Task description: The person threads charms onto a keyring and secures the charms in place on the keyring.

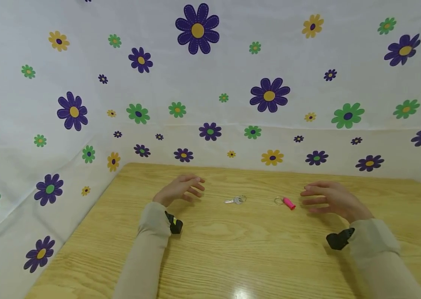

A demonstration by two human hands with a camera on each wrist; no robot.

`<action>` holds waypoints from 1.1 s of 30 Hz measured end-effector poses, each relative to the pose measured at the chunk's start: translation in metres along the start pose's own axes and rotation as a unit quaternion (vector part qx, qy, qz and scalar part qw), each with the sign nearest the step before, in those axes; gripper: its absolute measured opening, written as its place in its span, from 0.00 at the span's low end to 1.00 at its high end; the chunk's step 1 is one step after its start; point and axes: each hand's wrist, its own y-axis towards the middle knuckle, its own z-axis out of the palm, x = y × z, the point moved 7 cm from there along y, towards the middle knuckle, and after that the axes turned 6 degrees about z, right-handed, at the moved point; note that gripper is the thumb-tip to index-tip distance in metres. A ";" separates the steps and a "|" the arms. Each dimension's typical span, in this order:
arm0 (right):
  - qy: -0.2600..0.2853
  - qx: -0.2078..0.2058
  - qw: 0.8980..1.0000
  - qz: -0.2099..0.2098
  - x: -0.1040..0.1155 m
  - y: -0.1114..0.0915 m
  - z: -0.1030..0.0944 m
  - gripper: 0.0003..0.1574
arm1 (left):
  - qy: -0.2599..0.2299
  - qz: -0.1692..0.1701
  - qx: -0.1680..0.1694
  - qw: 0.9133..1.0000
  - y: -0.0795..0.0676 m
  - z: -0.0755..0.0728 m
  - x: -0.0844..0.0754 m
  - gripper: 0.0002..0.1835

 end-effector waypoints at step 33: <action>0.001 0.000 1.000 0.015 0.008 0.021 0.012 0.31 | -0.031 -0.023 0.037 0.999 0.035 0.036 -0.005 0.24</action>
